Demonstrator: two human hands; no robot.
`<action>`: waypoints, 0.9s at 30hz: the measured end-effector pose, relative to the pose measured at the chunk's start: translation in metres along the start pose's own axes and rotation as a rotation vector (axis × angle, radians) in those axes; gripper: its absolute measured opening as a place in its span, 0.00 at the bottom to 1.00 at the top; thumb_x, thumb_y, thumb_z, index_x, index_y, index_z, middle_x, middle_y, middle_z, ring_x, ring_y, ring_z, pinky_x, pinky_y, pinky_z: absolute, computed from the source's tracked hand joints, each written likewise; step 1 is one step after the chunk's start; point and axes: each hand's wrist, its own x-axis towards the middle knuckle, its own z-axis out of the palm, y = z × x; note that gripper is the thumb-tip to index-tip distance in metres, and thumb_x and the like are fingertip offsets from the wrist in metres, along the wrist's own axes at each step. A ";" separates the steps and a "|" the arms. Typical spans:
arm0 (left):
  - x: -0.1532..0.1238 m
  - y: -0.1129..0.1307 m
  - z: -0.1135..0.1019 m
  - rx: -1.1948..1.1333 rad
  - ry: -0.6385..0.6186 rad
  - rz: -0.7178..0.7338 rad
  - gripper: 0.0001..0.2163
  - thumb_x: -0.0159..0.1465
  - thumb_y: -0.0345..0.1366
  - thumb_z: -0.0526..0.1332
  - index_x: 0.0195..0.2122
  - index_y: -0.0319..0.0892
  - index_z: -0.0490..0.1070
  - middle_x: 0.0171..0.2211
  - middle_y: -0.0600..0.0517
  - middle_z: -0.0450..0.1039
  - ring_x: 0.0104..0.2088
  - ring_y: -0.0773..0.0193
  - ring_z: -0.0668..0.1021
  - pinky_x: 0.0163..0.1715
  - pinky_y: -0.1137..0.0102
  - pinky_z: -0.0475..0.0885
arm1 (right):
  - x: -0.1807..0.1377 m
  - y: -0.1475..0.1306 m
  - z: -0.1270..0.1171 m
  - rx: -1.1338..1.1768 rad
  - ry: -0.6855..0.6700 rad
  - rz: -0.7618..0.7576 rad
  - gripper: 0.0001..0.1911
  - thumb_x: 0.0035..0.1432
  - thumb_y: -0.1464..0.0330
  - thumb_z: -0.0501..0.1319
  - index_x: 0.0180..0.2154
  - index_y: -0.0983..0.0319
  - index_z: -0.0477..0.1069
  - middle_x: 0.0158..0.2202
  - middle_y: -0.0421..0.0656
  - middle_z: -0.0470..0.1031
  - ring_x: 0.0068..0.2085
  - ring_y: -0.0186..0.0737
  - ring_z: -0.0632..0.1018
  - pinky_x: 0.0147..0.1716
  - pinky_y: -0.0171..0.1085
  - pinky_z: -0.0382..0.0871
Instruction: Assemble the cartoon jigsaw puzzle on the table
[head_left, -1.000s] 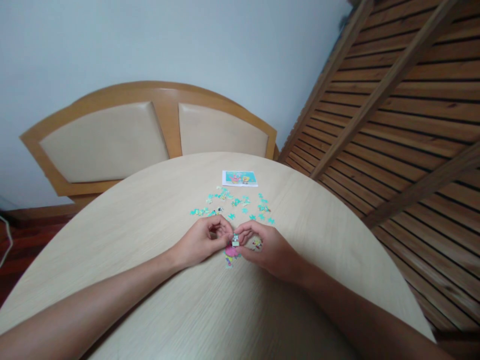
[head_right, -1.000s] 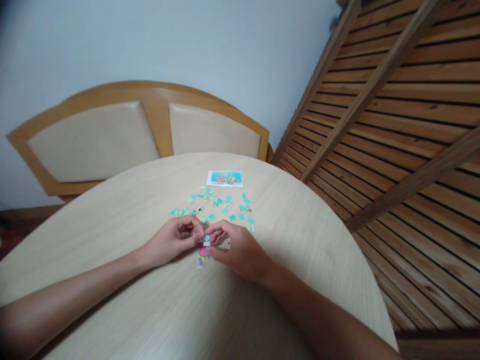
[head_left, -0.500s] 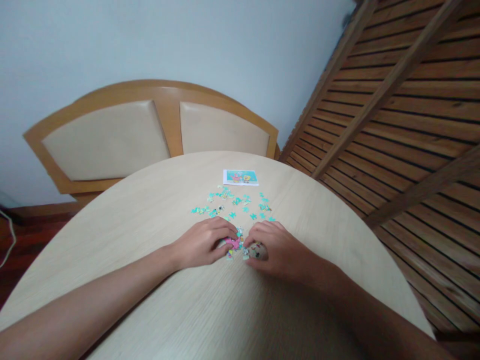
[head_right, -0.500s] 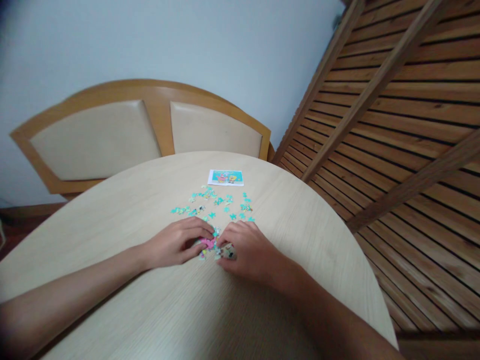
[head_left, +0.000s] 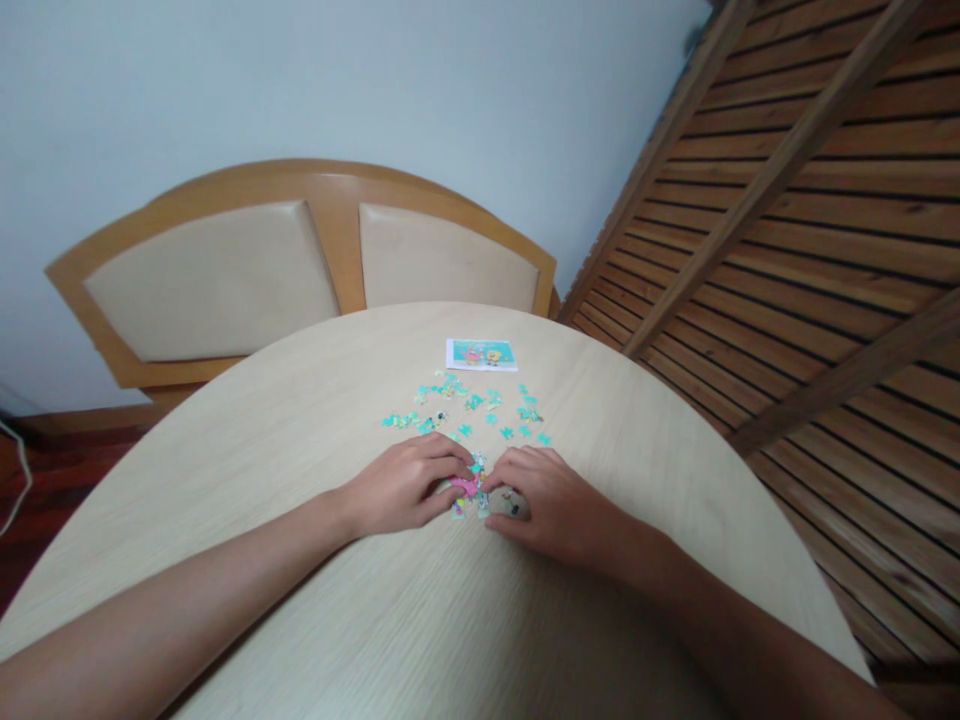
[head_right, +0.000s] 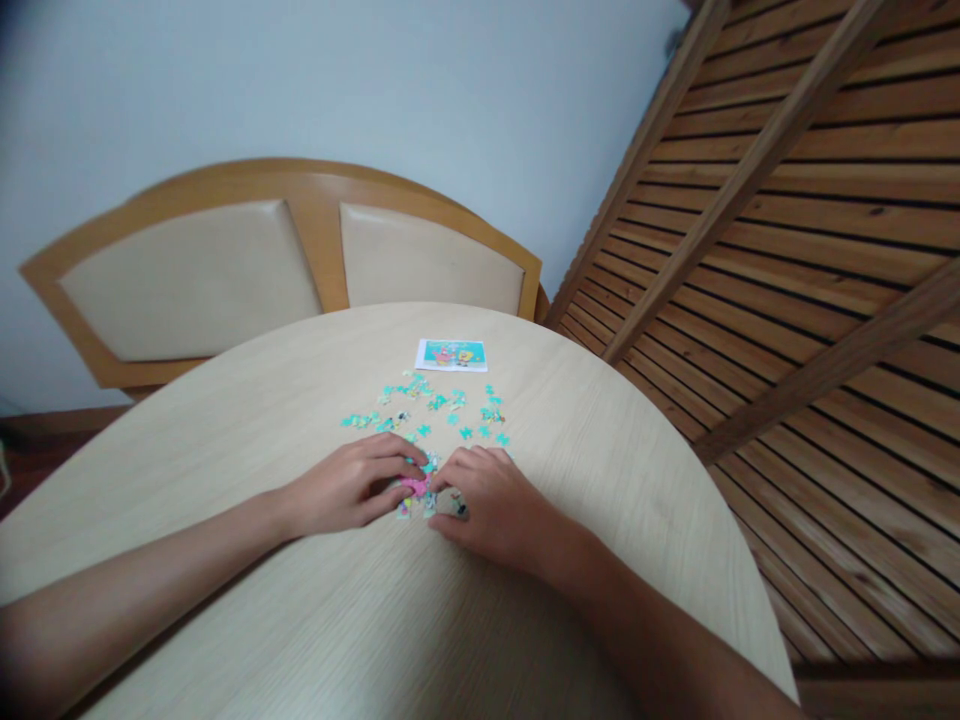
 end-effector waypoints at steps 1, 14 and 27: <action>0.000 0.000 0.000 0.000 0.002 0.002 0.09 0.70 0.35 0.57 0.46 0.43 0.75 0.47 0.46 0.76 0.48 0.57 0.77 0.50 0.62 0.72 | 0.000 0.000 0.000 -0.003 -0.001 -0.001 0.13 0.56 0.64 0.70 0.43 0.59 0.74 0.45 0.43 0.78 0.49 0.46 0.76 0.51 0.46 0.62; 0.000 -0.001 0.001 0.011 0.006 0.009 0.09 0.71 0.36 0.56 0.45 0.43 0.75 0.47 0.46 0.76 0.48 0.58 0.77 0.50 0.61 0.72 | 0.002 -0.002 0.000 -0.074 0.000 -0.031 0.09 0.57 0.65 0.69 0.40 0.60 0.76 0.42 0.43 0.78 0.45 0.45 0.76 0.49 0.45 0.61; 0.000 0.000 0.001 0.010 -0.009 -0.002 0.08 0.71 0.35 0.56 0.46 0.43 0.74 0.48 0.47 0.75 0.48 0.58 0.77 0.51 0.62 0.72 | 0.002 -0.004 -0.001 -0.094 -0.016 -0.050 0.10 0.60 0.65 0.67 0.43 0.60 0.76 0.43 0.43 0.79 0.46 0.46 0.76 0.49 0.45 0.63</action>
